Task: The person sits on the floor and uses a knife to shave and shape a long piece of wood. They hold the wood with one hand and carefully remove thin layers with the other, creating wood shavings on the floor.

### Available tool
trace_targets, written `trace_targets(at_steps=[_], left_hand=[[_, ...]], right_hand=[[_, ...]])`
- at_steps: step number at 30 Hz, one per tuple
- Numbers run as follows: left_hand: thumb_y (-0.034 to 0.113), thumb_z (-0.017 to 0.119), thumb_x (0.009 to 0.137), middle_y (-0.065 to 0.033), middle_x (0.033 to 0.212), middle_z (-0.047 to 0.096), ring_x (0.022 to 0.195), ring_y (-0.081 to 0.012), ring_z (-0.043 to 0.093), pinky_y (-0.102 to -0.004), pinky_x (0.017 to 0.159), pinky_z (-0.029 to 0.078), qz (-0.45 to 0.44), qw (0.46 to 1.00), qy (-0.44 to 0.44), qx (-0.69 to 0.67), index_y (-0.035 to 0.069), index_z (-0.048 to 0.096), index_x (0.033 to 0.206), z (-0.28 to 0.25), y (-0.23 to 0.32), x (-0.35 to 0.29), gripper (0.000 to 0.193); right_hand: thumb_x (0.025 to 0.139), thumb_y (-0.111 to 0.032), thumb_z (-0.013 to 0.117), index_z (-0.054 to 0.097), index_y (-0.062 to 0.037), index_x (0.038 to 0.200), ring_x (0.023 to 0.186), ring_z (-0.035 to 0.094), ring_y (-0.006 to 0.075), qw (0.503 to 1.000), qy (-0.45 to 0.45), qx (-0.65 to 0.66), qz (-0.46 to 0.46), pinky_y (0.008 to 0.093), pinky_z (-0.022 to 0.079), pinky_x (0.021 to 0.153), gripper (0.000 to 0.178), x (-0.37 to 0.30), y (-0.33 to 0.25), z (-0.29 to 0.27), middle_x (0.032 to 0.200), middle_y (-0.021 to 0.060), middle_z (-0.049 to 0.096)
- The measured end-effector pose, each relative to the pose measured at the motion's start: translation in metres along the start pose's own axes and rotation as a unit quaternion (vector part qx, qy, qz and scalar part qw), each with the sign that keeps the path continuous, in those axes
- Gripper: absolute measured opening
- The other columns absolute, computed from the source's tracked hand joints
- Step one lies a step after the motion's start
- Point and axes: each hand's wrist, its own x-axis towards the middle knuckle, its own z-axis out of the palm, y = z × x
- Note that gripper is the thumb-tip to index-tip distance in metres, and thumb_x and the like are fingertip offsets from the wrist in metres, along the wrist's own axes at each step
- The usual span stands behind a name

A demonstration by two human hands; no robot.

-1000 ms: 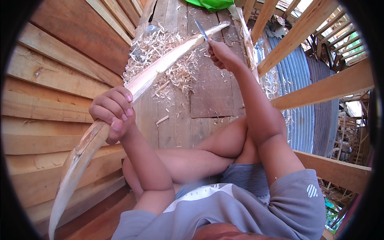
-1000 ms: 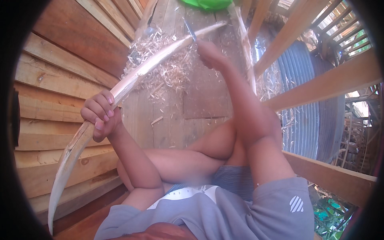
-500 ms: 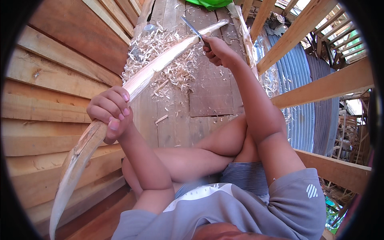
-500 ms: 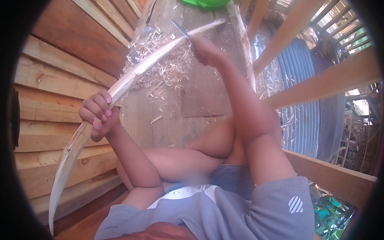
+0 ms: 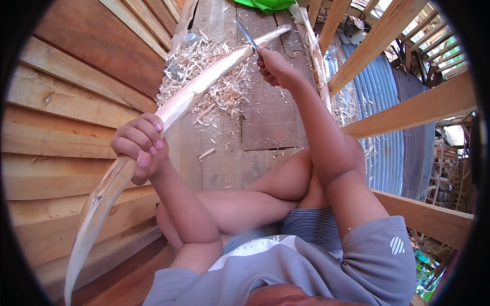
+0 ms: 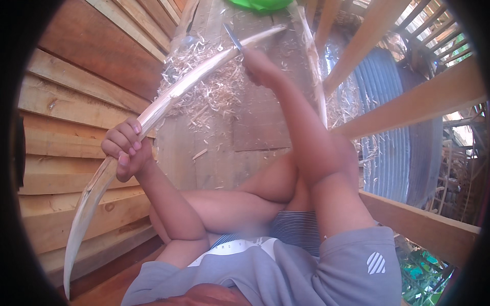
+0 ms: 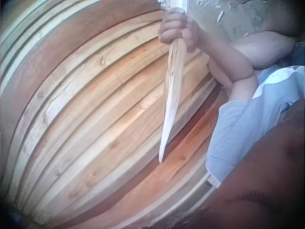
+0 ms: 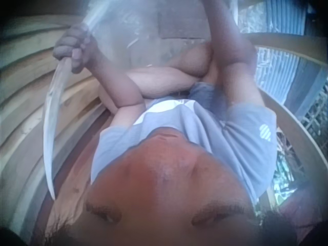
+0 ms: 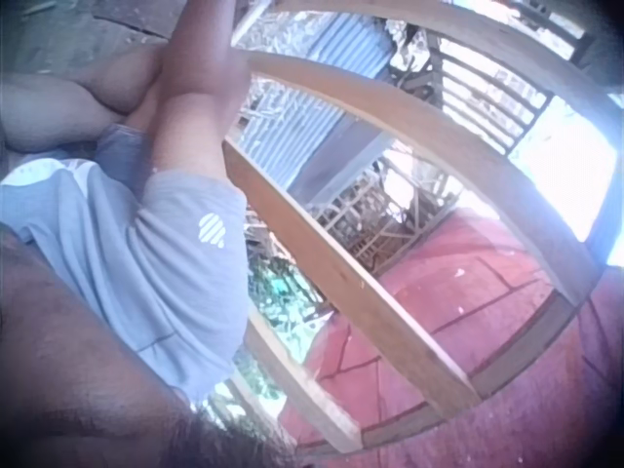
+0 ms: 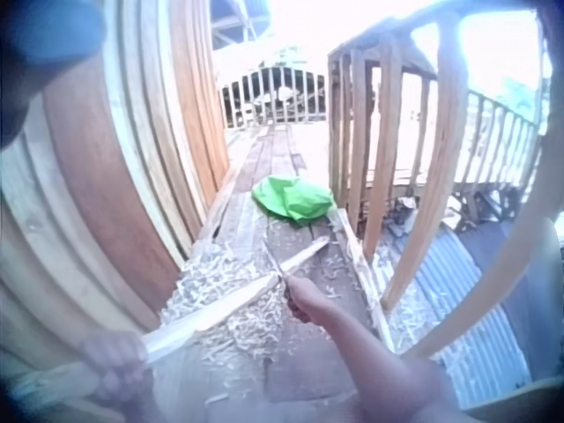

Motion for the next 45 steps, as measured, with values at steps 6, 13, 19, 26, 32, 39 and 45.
trace_targets(at_steps=[6, 13, 19, 26, 32, 39, 45], left_hand=[[0.010, 0.061, 0.071, -0.0008, 0.062, 0.047, 0.058, -0.0153, 0.050, -0.0361, 0.072, 0.045, 0.000, 1.000, -0.007, 0.007, 0.013, 0.047, 0.070, -0.002, 0.003, -0.001, 0.015], [0.009, 0.062, 0.072, -0.0010, 0.061, 0.047, 0.057, -0.0154, 0.050, -0.0360, 0.072, 0.045, 0.000, 1.000, -0.005, 0.010, 0.012, 0.047, 0.070, 0.001, 0.001, 0.000, 0.015], [0.007, 0.062, 0.071, -0.0024, 0.059, 0.048, 0.055, -0.0164, 0.051, -0.0369, 0.070, 0.047, 0.009, 1.000, -0.002, 0.004, 0.010, 0.048, 0.070, 0.001, 0.002, 0.002, 0.014], [0.007, 0.061, 0.071, -0.0043, 0.059, 0.048, 0.055, -0.0180, 0.051, -0.0381, 0.069, 0.047, 0.013, 1.000, -0.008, 0.004, 0.009, 0.047, 0.071, -0.001, 0.000, 0.003, 0.015], [0.005, 0.061, 0.071, -0.0061, 0.060, 0.049, 0.058, -0.0193, 0.052, -0.0399, 0.072, 0.047, 0.010, 1.000, 0.023, 0.004, 0.008, 0.046, 0.071, 0.002, -0.003, 0.001, 0.014], [0.004, 0.060, 0.072, -0.0087, 0.063, 0.053, 0.061, -0.0212, 0.055, -0.0417, 0.077, 0.048, 0.009, 0.999, 0.036, -0.014, 0.007, 0.046, 0.072, 0.005, -0.009, 0.001, 0.015], [0.003, 0.058, 0.074, -0.0089, 0.064, 0.054, 0.064, -0.0219, 0.056, -0.0429, 0.078, 0.049, 0.009, 0.998, 0.052, 0.016, 0.006, 0.048, 0.074, 0.007, -0.005, -0.001, 0.011]], right_hand=[[0.098, -0.061, 0.041, 0.031, -0.0165, 0.064, 0.042, 0.013, 0.0064, 0.978, 0.077, -0.176, -0.082, 0.0281, 0.008, 0.038, 0.057, -0.013, -0.003, 0.018, 0.053, -0.0072, 0.022], [0.094, -0.067, 0.044, 0.022, -0.0194, 0.057, 0.040, 0.011, 0.0063, 0.999, 0.006, -0.030, 0.035, 0.0270, 0.008, 0.037, 0.064, -0.010, -0.011, 0.016, 0.049, -0.0077, 0.018], [0.094, -0.071, 0.037, 0.025, -0.0188, 0.059, 0.038, 0.014, 0.0079, 0.957, -0.104, 0.271, -0.018, 0.0261, 0.008, 0.038, 0.064, -0.002, -0.013, -0.012, 0.048, -0.0072, 0.021], [0.091, -0.070, 0.050, 0.036, -0.0171, 0.064, 0.041, 0.027, 0.0069, 0.955, 0.208, -0.079, -0.197, 0.0253, 0.020, 0.038, 0.061, -0.015, -0.013, -0.007, 0.054, -0.0064, 0.032], [0.099, -0.058, 0.043, 0.046, -0.0094, 0.081, 0.041, 0.030, 0.0059, 0.966, 0.097, 0.064, -0.231, 0.0249, 0.022, 0.038, 0.052, -0.075, -0.016, 0.020, 0.058, -0.0046, 0.037], [0.105, -0.041, 0.040, 0.052, -0.0092, 0.071, 0.047, 0.040, 0.0071, 0.944, 0.125, 0.028, -0.305, 0.0249, 0.031, 0.043, 0.048, -0.159, 0.038, 0.007, 0.058, -0.0033, 0.043], [0.104, -0.048, 0.038, 0.045, -0.0082, 0.085, 0.044, 0.033, 0.0062, 0.935, 0.111, 0.193, -0.276, 0.0227, 0.026, 0.039, 0.045, -0.235, 0.108, 0.035, 0.061, -0.0021, 0.038]])
